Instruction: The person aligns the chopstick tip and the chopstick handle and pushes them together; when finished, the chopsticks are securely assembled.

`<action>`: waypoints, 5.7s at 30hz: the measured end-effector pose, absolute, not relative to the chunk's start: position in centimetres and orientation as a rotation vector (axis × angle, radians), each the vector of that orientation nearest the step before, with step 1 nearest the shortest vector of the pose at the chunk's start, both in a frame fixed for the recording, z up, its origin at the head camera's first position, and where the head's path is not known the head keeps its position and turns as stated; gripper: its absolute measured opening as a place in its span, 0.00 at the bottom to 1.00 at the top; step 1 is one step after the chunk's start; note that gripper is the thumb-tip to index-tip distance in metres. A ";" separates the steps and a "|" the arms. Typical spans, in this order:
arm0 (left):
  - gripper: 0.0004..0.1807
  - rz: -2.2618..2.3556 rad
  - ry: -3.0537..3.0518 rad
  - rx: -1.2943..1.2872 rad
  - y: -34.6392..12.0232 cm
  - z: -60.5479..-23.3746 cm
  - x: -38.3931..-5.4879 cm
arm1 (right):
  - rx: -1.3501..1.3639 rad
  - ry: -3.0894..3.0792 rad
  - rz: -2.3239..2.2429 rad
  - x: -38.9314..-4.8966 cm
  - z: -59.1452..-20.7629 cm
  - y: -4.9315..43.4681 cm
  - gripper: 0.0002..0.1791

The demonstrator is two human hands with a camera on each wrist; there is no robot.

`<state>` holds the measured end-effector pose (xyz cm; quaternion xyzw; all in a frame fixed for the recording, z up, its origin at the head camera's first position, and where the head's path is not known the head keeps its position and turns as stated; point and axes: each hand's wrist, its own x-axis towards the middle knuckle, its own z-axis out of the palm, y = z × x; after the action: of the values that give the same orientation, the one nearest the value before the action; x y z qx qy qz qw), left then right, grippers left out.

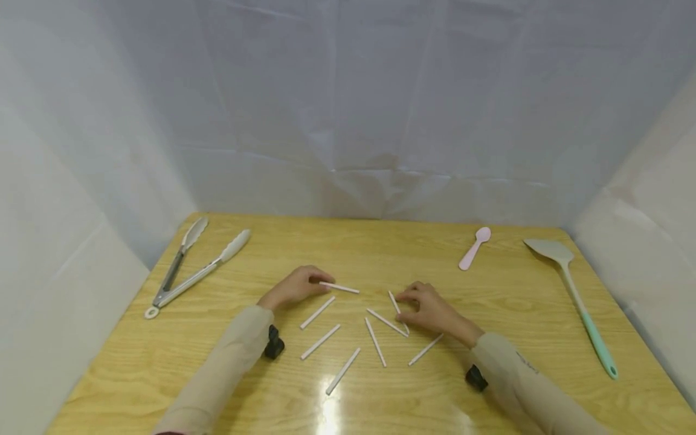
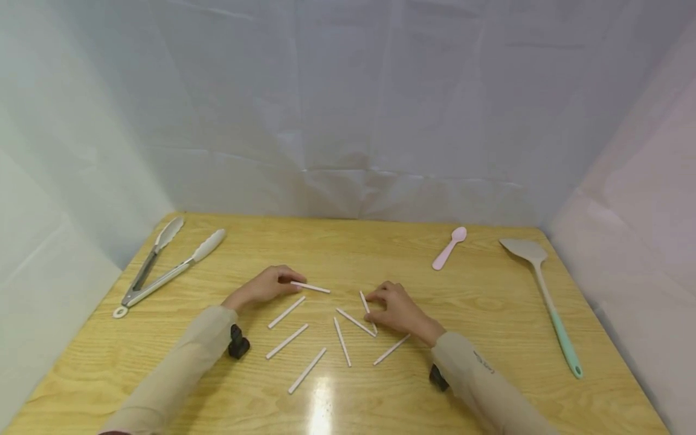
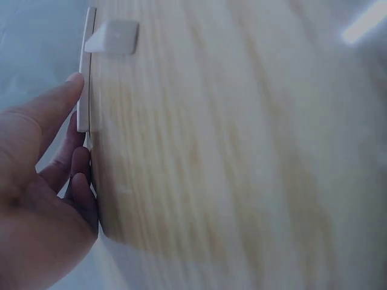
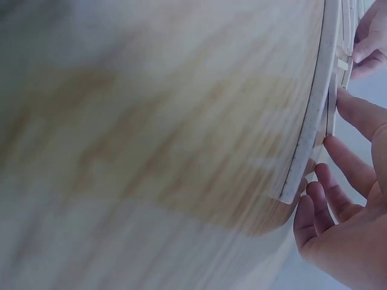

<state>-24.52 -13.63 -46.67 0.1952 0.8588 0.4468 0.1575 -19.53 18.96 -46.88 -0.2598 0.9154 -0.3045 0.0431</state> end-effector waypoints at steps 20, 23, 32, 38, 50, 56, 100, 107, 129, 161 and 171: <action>0.09 1.206 2.546 0.659 -13.4 -46.7 -24.6 | -0.740 2.811 -1.025 -20.1 -47.3 18.9 0.03; 0.09 1.208 2.569 0.677 -13.5 -46.7 -24.6 | -0.730 2.798 -1.045 -20.1 -47.3 18.9 0.03; 0.10 1.233 2.594 0.690 -13.7 -46.4 -24.5 | -0.659 2.744 -1.103 -20.2 -46.8 18.9 0.03; 0.11 1.254 2.546 0.666 -13.5 -45.8 -24.2 | -0.639 2.721 -1.173 -20.2 -46.4 18.9 0.03; 0.11 1.291 2.544 0.694 -12.5 -44.5 -23.2 | -0.677 2.796 -1.229 -19.7 -44.8 19.0 0.08; 0.12 1.299 2.569 0.783 -11.7 -43.8 -22.6 | -0.758 2.879 -1.239 -19.4 -44.1 19.3 0.07; 0.12 1.456 2.555 0.886 -10.2 -42.0 -20.1 | -0.882 2.880 -1.564 -17.4 -42.1 19.1 0.06; 0.11 1.448 2.582 0.908 -10.0 -41.8 -20.1 | -0.940 2.936 -1.551 -17.6 -41.9 19.1 0.07; 0.12 1.438 2.669 0.969 -9.3 -41.7 -19.8 | -1.066 2.998 -1.482 -17.7 -41.7 18.5 0.07; 0.10 1.586 2.654 0.954 -8.4 -41.1 -19.2 | -1.297 3.000 -1.784 -17.4 -41.7 17.6 0.13; 0.10 1.640 2.640 0.951 -8.4 -41.0 -19.1 | -1.254 2.964 -1.853 -16.9 -40.9 16.8 0.13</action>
<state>-19.08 -8.39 -40.97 0.2923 0.8110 0.5039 -0.0541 -16.88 16.80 -40.93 -0.3239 0.7656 -0.4787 -0.2823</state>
